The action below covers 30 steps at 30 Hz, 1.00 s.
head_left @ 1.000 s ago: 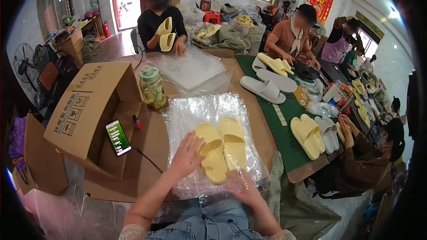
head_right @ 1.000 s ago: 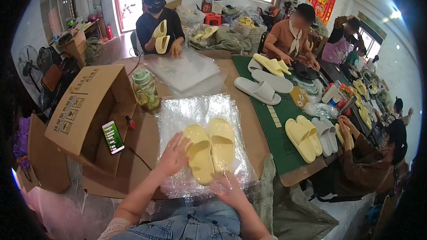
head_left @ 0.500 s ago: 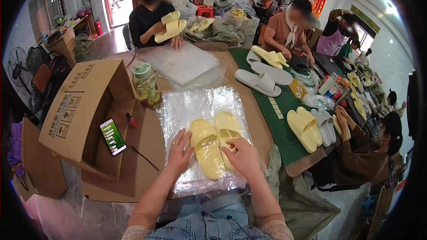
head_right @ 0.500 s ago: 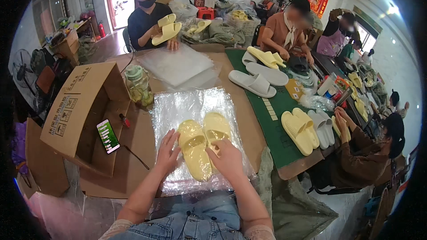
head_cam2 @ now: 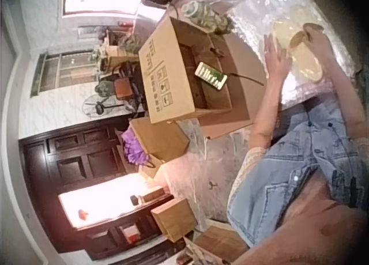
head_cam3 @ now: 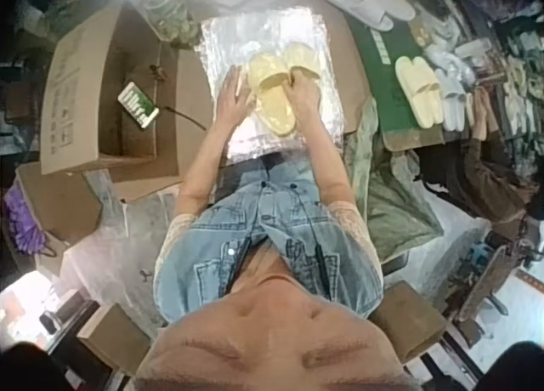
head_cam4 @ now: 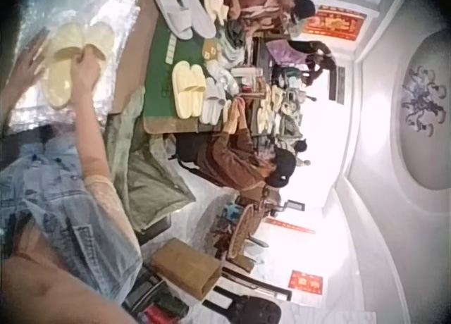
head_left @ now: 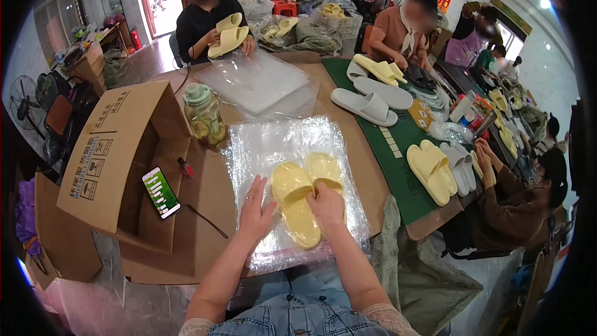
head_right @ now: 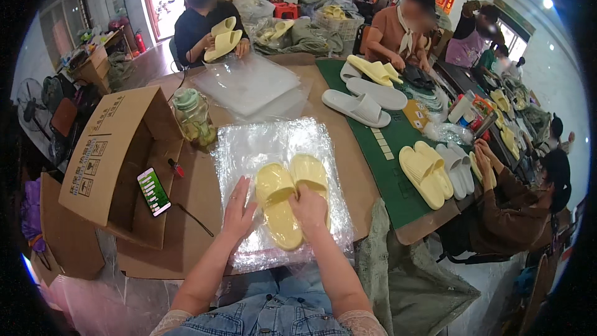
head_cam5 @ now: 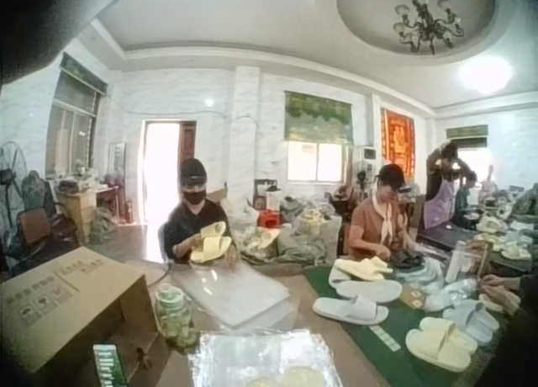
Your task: The person sits at a table in a workshop and repeatedly picks up pairs of yellow and white slippers. They place each pair into a clear plastic bag, smooth the packaging, and set the bagged slippers aside. The process is repeated continuously for multiple pairs throughout the clip.
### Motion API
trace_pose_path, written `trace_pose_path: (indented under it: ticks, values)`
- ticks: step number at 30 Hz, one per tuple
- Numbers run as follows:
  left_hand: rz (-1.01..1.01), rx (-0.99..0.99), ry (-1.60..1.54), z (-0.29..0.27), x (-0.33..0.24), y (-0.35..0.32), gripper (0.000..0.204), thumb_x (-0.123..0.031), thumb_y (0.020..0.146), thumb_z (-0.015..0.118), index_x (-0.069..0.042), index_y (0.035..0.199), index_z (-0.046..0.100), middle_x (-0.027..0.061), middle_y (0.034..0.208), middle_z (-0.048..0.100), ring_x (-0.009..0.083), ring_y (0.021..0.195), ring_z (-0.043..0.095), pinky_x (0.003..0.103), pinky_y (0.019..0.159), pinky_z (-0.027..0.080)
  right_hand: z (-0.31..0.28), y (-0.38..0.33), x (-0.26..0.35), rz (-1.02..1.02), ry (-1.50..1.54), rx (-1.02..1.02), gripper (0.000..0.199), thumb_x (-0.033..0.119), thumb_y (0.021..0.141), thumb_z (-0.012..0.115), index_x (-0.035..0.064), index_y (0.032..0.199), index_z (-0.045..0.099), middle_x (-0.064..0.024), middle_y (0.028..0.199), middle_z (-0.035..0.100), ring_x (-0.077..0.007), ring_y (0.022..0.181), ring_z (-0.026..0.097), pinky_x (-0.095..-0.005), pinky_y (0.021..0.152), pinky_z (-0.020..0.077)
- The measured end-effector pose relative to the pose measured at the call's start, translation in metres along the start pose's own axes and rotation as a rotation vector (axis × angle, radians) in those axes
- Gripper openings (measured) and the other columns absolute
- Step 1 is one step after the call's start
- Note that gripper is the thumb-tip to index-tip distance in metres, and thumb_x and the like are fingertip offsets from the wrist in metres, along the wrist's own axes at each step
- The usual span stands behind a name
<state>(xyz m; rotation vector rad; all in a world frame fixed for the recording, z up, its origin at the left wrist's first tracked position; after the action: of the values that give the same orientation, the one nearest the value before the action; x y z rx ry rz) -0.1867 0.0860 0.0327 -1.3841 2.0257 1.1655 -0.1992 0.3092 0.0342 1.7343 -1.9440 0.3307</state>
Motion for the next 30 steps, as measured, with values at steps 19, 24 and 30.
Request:
trace_pose_path:
  ticks: [19, 24, 30]
  values:
    - [0.044, 0.081, 0.169, 0.013, 0.001, -0.003, 0.052, -0.023, 0.083, 0.075, -0.001, 0.128, 0.062, 0.0258, 0.145, 0.051, 0.0457, 0.133, 0.045, 0.052, 0.113, 0.035, -0.268, -0.316, -0.326, 0.802, -0.803, -0.528, 0.023, 0.023, 0.088, 0.067, 0.0008, 0.084, 0.064, -0.0189, 0.085, 0.068, -0.0334, 0.078, 0.068, -0.0451, 0.069, 0.0505]
    - [0.058, 0.125, 0.144, 0.017, -0.004, 0.004, 0.05, -0.02, 0.084, 0.074, -0.001, 0.128, 0.062, 0.022, 0.147, 0.051, 0.0409, 0.135, 0.044, 0.049, 0.114, 0.035, -0.188, -0.38, -0.43, 1.104, -0.826, -0.026, 0.033, 0.031, 0.086, 0.068, 0.007, 0.108, 0.073, -0.0186, 0.103, 0.074, -0.0396, 0.099, 0.071, -0.0484, 0.088, 0.0558]
    - [0.07, 0.07, 0.205, 0.007, 0.006, -0.006, 0.047, -0.015, 0.086, 0.074, -0.001, 0.129, 0.063, 0.0209, 0.145, 0.053, 0.0375, 0.136, 0.045, 0.044, 0.114, 0.036, -0.158, -0.26, -0.355, 0.907, -0.282, -0.347, 0.026, 0.029, 0.089, 0.067, 0.0082, 0.104, 0.07, -0.0181, 0.102, 0.072, -0.0382, 0.098, 0.068, -0.0473, 0.083, 0.0534]
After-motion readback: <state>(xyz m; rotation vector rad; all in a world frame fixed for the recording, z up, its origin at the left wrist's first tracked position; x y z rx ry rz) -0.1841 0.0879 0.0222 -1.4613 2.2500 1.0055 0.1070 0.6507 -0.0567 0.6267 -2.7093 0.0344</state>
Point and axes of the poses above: each hand's wrist, its own y-axis towards the middle knuckle, its own z-axis out of the palm, x = y × z, the point moved 6 cm from there along y, towards the middle knuckle
